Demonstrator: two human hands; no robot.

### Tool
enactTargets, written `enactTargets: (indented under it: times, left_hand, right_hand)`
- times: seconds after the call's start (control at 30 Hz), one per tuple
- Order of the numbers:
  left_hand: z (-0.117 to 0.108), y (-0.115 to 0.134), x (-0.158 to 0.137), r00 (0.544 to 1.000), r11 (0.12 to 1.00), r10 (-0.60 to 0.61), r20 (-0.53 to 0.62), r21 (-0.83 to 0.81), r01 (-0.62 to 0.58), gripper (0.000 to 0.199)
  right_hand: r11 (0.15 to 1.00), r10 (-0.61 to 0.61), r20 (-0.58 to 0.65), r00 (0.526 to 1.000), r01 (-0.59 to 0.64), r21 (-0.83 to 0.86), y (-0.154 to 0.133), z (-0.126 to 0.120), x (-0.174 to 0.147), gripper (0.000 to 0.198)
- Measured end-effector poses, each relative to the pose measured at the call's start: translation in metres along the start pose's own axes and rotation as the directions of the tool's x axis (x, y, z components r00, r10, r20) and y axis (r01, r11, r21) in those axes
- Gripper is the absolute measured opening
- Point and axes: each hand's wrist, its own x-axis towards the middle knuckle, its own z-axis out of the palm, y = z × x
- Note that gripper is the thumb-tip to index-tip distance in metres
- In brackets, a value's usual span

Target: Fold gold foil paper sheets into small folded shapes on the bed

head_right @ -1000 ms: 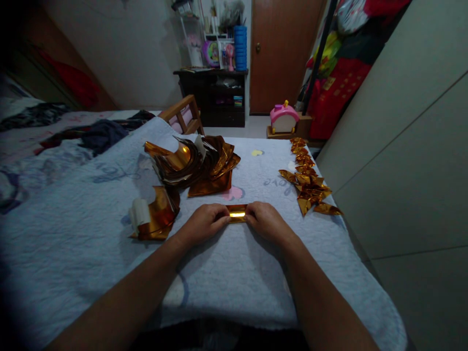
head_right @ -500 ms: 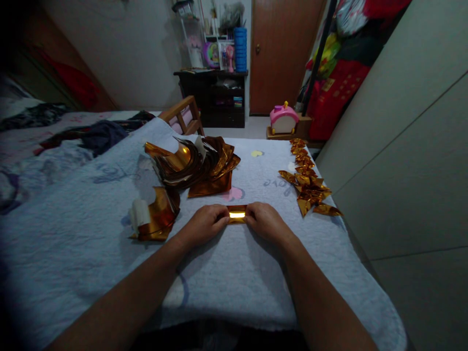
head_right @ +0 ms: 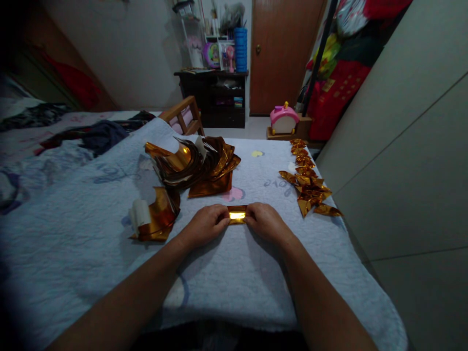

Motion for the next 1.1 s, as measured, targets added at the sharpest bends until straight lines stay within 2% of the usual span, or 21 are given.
enactTargets:
  times: [1.1]
  left_hand:
    - [-0.0038, 0.0051, -0.0002, 0.999, 0.999, -0.034, 0.033, 0.021, 0.034, 0.01]
  right_hand:
    - [1.0, 0.02, -0.012, 1.0, -0.021, -0.009, -0.0038, -0.0002, 0.0, 0.012]
